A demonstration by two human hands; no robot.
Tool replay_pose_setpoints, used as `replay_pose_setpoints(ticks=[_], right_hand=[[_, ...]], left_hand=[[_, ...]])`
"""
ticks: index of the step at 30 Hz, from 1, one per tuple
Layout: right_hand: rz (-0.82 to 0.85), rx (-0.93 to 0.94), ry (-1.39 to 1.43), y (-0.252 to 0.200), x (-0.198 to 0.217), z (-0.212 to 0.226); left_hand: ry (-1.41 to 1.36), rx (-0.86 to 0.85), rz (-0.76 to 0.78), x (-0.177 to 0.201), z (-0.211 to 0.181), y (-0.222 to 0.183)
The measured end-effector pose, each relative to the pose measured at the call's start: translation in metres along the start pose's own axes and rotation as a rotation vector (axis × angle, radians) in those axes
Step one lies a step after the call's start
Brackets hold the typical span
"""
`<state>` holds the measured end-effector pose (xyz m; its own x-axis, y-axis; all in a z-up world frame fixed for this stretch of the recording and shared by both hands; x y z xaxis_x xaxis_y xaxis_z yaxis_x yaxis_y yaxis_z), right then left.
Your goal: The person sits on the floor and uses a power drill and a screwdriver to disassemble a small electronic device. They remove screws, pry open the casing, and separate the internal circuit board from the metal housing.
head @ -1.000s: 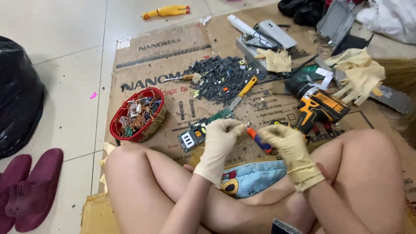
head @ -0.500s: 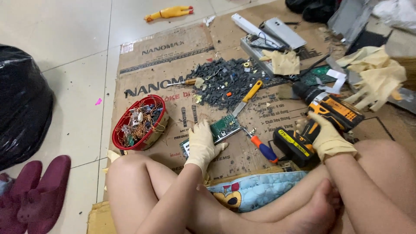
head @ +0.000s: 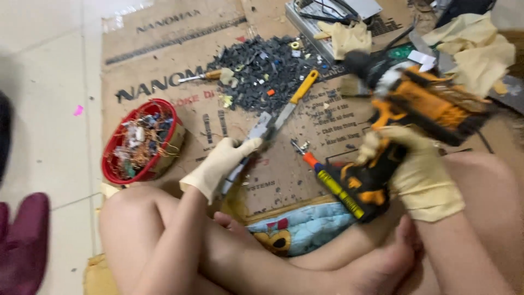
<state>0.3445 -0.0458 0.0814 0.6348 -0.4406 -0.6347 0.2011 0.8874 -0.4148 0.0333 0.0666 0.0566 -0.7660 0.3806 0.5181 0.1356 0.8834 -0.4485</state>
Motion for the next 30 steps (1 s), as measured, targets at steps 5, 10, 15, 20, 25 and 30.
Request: replay_pose_setpoints(ticks=[5,10,15,20,25,30], right_hand=[[-0.337,-0.167,-0.396,-0.044,-0.047,-0.041],[-0.350,-0.243,-0.491,-0.069,-0.070,-0.077],[-0.118,-0.201,-0.545,-0.063,-0.066,-0.092],[-0.148,-0.192,-0.549,-0.074,-0.064,-0.085],[-0.166,-0.176,-0.509,-0.074,-0.063,-0.078],[-0.118,-0.172,-0.526,-0.076,-0.067,-0.080]], left_hand=[[0.139,-0.017,-0.109,-0.012,0.037,0.032],[0.257,-0.018,-0.076,-0.018,0.042,0.037],[0.028,0.039,-0.010,-0.011,0.048,0.037],[0.103,-0.023,-0.009,-0.012,0.062,0.051],[0.336,-0.386,-0.316,0.002,0.010,0.027],[0.305,-0.191,-0.564,-0.002,0.050,0.031]])
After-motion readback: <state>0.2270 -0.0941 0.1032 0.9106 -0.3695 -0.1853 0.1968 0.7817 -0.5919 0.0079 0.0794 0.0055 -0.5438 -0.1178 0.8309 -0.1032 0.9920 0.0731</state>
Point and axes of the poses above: each hand's wrist, its own y-axis towards the middle knuckle, its own x-axis out of the back of the hand, z = x × y, the point moved 9 cm from there along y, towards the middle knuckle, and after that the axes turned 12 degrees about -z, right-handed, at the moved point
